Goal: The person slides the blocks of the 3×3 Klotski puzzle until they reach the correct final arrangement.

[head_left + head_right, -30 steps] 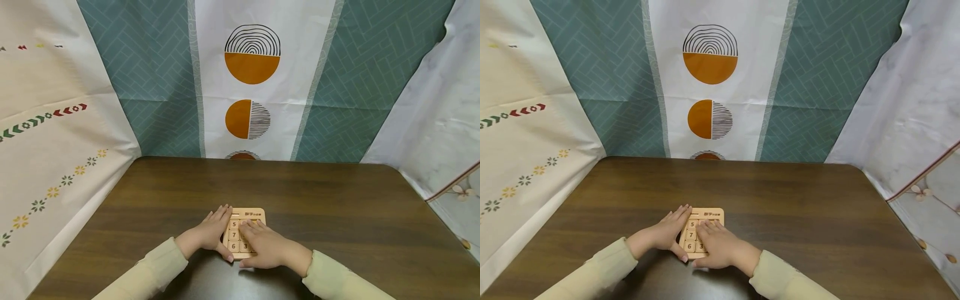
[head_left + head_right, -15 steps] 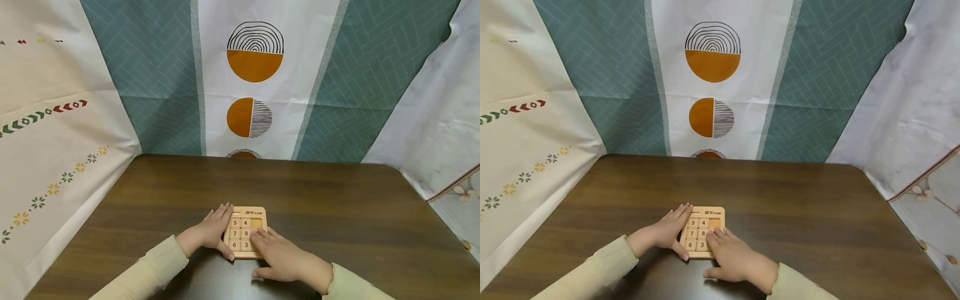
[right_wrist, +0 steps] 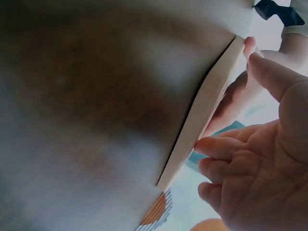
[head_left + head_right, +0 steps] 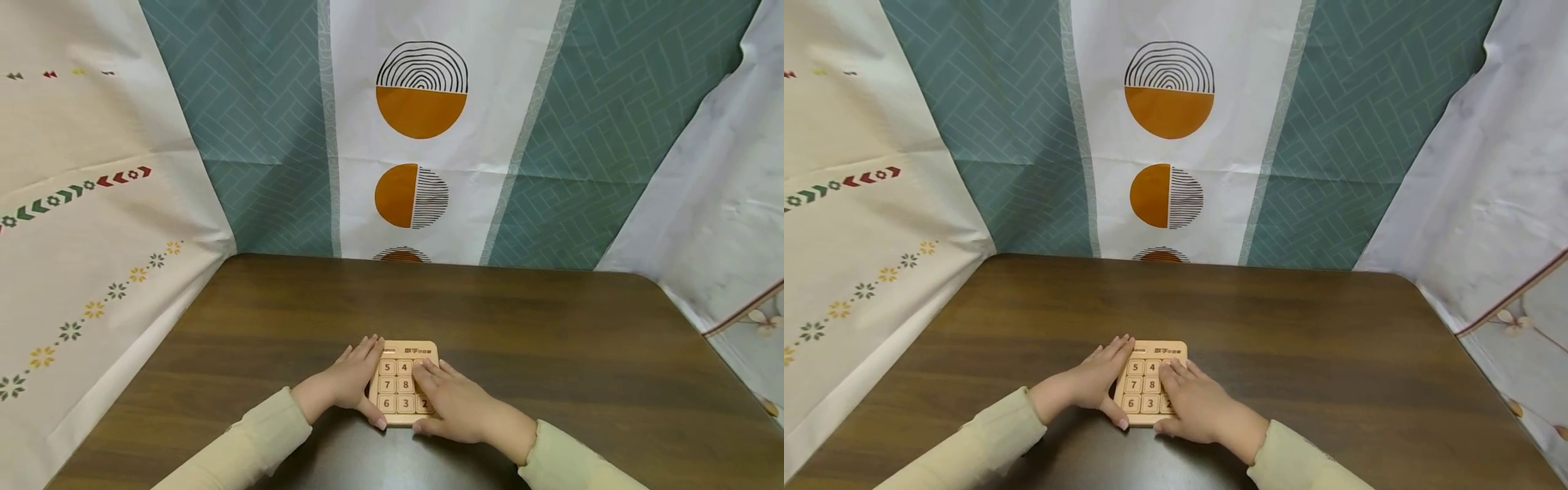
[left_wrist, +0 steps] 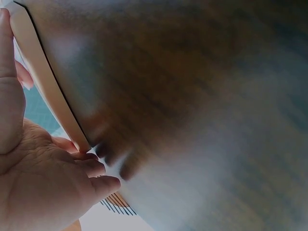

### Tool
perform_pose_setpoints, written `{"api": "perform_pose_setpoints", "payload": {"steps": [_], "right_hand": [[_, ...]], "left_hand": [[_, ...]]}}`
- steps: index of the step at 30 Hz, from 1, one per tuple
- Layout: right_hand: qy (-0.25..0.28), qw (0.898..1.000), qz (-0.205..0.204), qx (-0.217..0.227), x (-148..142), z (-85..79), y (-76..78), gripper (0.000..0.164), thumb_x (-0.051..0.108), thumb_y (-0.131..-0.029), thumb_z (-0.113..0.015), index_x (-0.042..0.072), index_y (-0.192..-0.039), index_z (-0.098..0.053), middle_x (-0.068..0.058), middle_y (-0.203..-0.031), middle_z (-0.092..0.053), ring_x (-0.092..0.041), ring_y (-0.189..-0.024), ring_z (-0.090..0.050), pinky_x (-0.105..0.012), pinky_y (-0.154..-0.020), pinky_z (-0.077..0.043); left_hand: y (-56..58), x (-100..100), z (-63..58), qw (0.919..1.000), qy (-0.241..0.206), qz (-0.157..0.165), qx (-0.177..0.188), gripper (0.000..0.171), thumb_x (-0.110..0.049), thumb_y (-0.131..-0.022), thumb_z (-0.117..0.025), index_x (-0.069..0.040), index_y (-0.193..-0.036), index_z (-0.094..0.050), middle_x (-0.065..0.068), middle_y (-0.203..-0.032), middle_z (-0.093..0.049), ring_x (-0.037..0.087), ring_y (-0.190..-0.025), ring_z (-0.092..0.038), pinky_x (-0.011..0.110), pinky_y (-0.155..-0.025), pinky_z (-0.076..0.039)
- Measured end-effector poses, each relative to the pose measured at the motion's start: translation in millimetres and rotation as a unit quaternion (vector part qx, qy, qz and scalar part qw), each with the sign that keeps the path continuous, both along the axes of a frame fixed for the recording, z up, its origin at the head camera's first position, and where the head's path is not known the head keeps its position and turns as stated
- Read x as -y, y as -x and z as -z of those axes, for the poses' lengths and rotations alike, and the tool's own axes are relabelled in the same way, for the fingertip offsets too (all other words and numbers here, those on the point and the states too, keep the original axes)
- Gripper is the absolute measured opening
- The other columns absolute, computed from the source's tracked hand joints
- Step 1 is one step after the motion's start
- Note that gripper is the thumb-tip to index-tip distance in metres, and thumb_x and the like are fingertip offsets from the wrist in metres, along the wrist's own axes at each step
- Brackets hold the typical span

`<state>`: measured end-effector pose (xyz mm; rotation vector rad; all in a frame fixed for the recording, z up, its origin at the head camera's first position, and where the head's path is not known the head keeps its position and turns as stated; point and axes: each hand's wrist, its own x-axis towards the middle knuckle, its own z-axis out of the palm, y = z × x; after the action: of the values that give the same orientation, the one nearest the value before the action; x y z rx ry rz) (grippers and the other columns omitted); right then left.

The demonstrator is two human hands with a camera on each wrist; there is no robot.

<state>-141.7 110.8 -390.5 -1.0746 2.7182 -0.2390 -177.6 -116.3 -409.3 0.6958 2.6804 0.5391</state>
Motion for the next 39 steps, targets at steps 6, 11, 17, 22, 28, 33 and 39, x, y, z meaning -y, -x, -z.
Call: {"api": "perform_pose_setpoints", "payload": {"steps": [6,11,17,22,28,33,39], "right_hand": [[-0.007,1.0,-0.026,0.005,-5.6,-7.1,-17.6,0.076,0.048,-0.089,-0.06,-0.001,-0.144,-0.038,-0.016,-0.147,-0.041,-0.028,-0.14,-0.034,-0.044,-0.113,-0.026],[-0.037,0.998,-0.041,-0.017,-8.0,-9.0,-33.2,0.076,0.05,-0.087,-0.061,0.001,-0.141,-0.043,-0.013,-0.144,-0.046,-0.026,-0.138,-0.038,-0.043,-0.112,-0.029],[-0.048,0.998,-0.031,-0.032,-7.7,-4.8,-32.7,0.078,0.051,-0.087,-0.061,0.0,-0.142,-0.041,-0.013,-0.145,-0.045,-0.026,-0.137,-0.038,-0.042,-0.112,-0.03],[-0.045,0.998,-0.018,-0.029,-5.8,-1.8,-21.3,0.079,0.048,-0.087,-0.062,-0.002,-0.144,-0.037,-0.014,-0.148,-0.041,-0.028,-0.139,-0.034,-0.044,-0.113,-0.028],[-0.052,0.998,-0.022,-0.032,-0.2,-2.6,-18.2,0.08,0.051,-0.087,-0.061,0.0,-0.144,-0.037,-0.013,-0.149,-0.04,-0.026,-0.141,-0.032,-0.043,-0.114,-0.025],[-0.045,0.994,-0.086,-0.048,5.0,-3.0,-25.8,0.077,0.056,-0.088,-0.056,0.005,-0.144,-0.04,-0.008,-0.148,-0.042,-0.023,-0.14,-0.034,-0.041,-0.113,-0.028],[-0.045,0.994,-0.088,-0.055,2.1,-2.8,-28.7,0.075,0.055,-0.088,-0.057,0.007,-0.143,-0.041,-0.006,-0.147,-0.044,-0.022,-0.138,-0.037,-0.04,-0.113,-0.029]], "left_hand": [[0.0,-1.2,1.8,1.0,0.006,-0.003,0.001,0.135,-0.054,-0.053,-0.087,0.005,-0.15,-0.014,0.024,-0.156,-0.013,0.037,-0.145,-0.012,0.053,-0.115,-0.016],[1.0,-1.8,1.9,0.9999,0.008,-0.007,0.003,0.135,-0.054,-0.053,-0.088,0.004,-0.15,-0.014,0.023,-0.157,-0.012,0.036,-0.146,-0.011,0.053,-0.115,-0.015],[1.7,-2.0,1.0,0.9999,0.008,-0.007,0.005,0.135,-0.054,-0.054,-0.087,0.004,-0.15,-0.013,0.023,-0.157,-0.011,0.035,-0.146,-0.01,0.053,-0.116,-0.014],[1.3,-1.8,0.7,0.9999,0.007,-0.009,0.006,0.135,-0.053,-0.053,-0.088,0.004,-0.15,-0.013,0.023,-0.157,-0.012,0.035,-0.146,-0.011,0.053,-0.115,-0.014],[0.5,-2.0,0.5,0.9999,0.003,-0.007,0.007,0.136,-0.054,-0.053,-0.088,0.005,-0.15,-0.013,0.024,-0.156,-0.012,0.037,-0.145,-0.011,0.054,-0.115,-0.014],[0.3,-1.8,1.2,1.0,0.004,-0.007,0.006,0.136,-0.055,-0.053,-0.087,0.005,-0.15,-0.013,0.025,-0.156,-0.012,0.038,-0.145,-0.011,0.054,-0.115,-0.014],[0.6,-1.5,2.3,0.9999,0.008,-0.007,0.001,0.137,-0.056,-0.053,-0.087,0.005,-0.15,-0.013,0.025,-0.156,-0.013,0.038,-0.145,-0.011,0.054,-0.115,-0.014]]}}
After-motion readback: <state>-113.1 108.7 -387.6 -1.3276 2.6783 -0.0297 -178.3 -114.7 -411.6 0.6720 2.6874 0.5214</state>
